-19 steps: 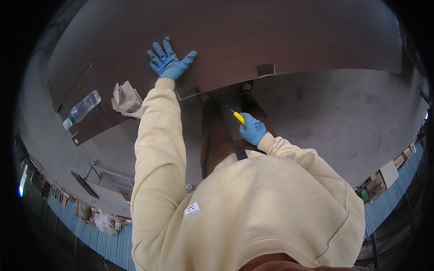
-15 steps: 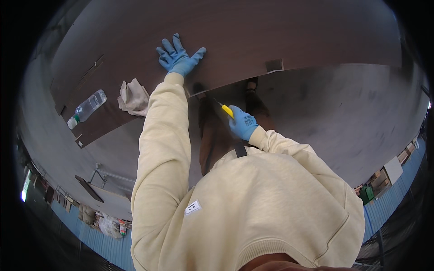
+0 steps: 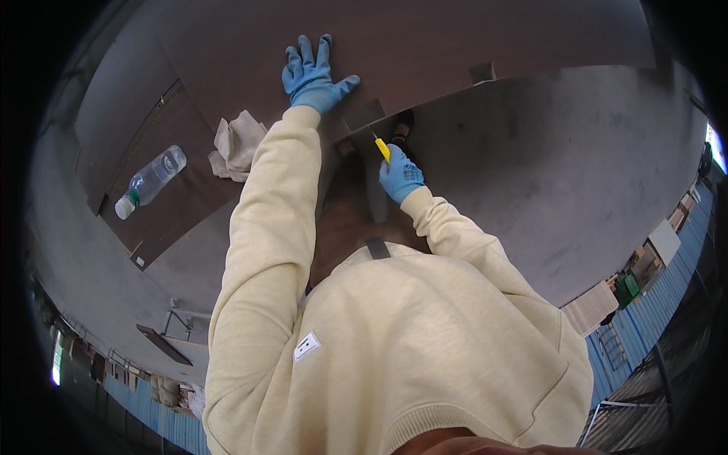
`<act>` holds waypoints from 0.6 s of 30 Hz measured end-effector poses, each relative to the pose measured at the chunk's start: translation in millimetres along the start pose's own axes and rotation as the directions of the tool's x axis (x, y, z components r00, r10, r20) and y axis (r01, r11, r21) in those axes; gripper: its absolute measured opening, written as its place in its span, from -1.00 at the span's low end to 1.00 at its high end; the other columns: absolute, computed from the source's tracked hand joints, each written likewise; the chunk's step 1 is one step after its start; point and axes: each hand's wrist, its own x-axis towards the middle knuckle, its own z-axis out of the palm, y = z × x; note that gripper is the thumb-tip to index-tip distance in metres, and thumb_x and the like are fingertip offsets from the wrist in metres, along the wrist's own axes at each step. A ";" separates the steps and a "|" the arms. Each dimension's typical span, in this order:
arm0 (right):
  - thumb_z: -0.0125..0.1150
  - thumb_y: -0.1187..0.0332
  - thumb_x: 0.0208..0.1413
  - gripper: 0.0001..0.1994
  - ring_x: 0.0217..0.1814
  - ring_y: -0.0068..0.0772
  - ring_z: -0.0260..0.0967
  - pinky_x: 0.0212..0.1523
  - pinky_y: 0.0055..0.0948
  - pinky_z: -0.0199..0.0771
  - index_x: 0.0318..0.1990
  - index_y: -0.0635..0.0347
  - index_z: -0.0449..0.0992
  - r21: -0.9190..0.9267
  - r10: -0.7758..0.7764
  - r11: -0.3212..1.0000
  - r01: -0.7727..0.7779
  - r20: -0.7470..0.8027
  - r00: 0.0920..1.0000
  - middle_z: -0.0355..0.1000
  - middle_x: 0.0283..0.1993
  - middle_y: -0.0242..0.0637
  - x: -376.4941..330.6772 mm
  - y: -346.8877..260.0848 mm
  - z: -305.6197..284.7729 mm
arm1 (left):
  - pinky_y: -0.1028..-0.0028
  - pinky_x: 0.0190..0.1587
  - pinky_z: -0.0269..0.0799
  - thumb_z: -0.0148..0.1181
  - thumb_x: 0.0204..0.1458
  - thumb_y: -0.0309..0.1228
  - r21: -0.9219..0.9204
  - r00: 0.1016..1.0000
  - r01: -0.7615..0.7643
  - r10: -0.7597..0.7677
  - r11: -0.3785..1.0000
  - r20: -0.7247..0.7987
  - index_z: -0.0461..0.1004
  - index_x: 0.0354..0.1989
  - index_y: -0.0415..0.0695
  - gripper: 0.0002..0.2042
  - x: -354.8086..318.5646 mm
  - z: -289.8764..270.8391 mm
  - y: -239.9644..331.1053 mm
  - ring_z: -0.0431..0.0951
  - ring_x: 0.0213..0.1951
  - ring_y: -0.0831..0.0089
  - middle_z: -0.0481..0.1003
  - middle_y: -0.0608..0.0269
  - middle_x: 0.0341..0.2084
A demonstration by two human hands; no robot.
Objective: The person applies a sealant or finish to the edge of a large brown panel using a small brush, then wipes the surface with a cloth. They remove a strip of yellow tape and use a utility knife to trim the panel edge. The work occurs in a workshop with multiple panels and tools visible.
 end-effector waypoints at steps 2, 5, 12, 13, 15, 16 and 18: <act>0.15 0.24 0.25 -0.57 0.00 0.23 0.55 0.01 0.15 0.54 0.24 0.09 0.34 -0.012 0.007 1.000 -0.007 -0.013 1.000 0.55 0.05 0.09 -2.5 -1.0 3.0 | -0.17 0.52 -0.28 0.15 -0.03 0.48 -0.004 1.000 -0.007 0.007 1.000 -0.015 -0.27 0.63 0.36 0.11 0.7 3.0 -0.3 -0.36 0.60 -0.19 -0.39 0.00 0.62; 0.14 0.26 0.23 -0.62 -0.03 0.20 0.57 -0.03 0.15 0.55 0.17 0.07 0.36 0.000 -0.010 1.000 0.010 -0.082 0.997 0.56 0.01 0.05 -4.0 -4.0 4.8 | -0.18 0.51 -0.30 0.12 -0.02 0.50 0.041 0.999 -0.016 0.017 0.999 -0.030 -0.28 0.63 0.37 0.11 1.1 7.3 -1.3 -0.37 0.60 -0.19 -0.39 0.00 0.62; 0.14 0.26 0.23 -0.62 -0.02 0.19 0.56 -0.03 0.16 0.55 0.17 0.07 0.35 -0.021 0.020 1.000 -0.021 -0.056 0.998 0.55 0.02 0.05 0.9 -6.5 5.1 | -0.20 0.51 -0.33 0.10 -0.02 0.52 0.040 1.000 -0.004 0.003 0.999 0.021 -0.30 0.63 0.37 0.11 3.8 7.3 -0.9 -0.38 0.60 -0.19 -0.40 0.01 0.62; 0.14 0.26 0.23 -0.62 -0.02 0.19 0.56 -0.04 0.16 0.55 0.18 0.07 0.35 -0.024 0.029 0.999 -0.030 -0.040 0.999 0.55 0.02 0.05 1.1 -6.1 6.1 | -0.20 0.50 -0.33 0.10 -0.02 0.52 0.039 1.000 -0.004 0.004 0.999 0.014 -0.30 0.63 0.37 0.12 3.9 6.9 -0.6 -0.38 0.60 -0.19 -0.40 0.01 0.62; 0.14 0.26 0.23 -0.62 -0.02 0.19 0.57 -0.04 0.16 0.55 0.17 0.08 0.35 -0.017 0.007 1.000 -0.008 -0.064 0.998 0.55 0.02 0.05 1.7 -4.8 8.5 | -0.20 0.50 -0.33 0.11 -0.03 0.52 0.036 1.000 -0.008 0.008 0.999 0.001 -0.30 0.63 0.37 0.12 4.8 6.1 -0.2 -0.39 0.60 -0.19 -0.40 0.01 0.62; 0.14 0.27 0.23 -0.62 -0.02 0.19 0.57 -0.04 0.16 0.55 0.17 0.08 0.35 -0.013 -0.004 1.000 0.003 -0.082 0.997 0.55 0.01 0.05 1.9 -4.0 9.5 | -0.20 0.50 -0.33 0.11 -0.03 0.51 0.033 1.000 -0.010 0.010 0.999 0.000 -0.30 0.63 0.37 0.12 5.2 6.0 -0.1 -0.39 0.60 -0.19 -0.39 0.01 0.62; 0.14 0.27 0.23 -0.62 -0.02 0.20 0.57 -0.05 0.15 0.56 0.18 0.07 0.35 -0.013 0.013 1.000 -0.014 -0.061 0.998 0.55 0.01 0.05 2.7 -2.9 10.8 | -0.20 0.50 -0.33 0.12 -0.03 0.51 0.031 1.000 -0.012 0.012 0.999 0.006 -0.30 0.63 0.37 0.12 5.7 6.3 0.0 -0.39 0.60 -0.19 -0.39 0.01 0.62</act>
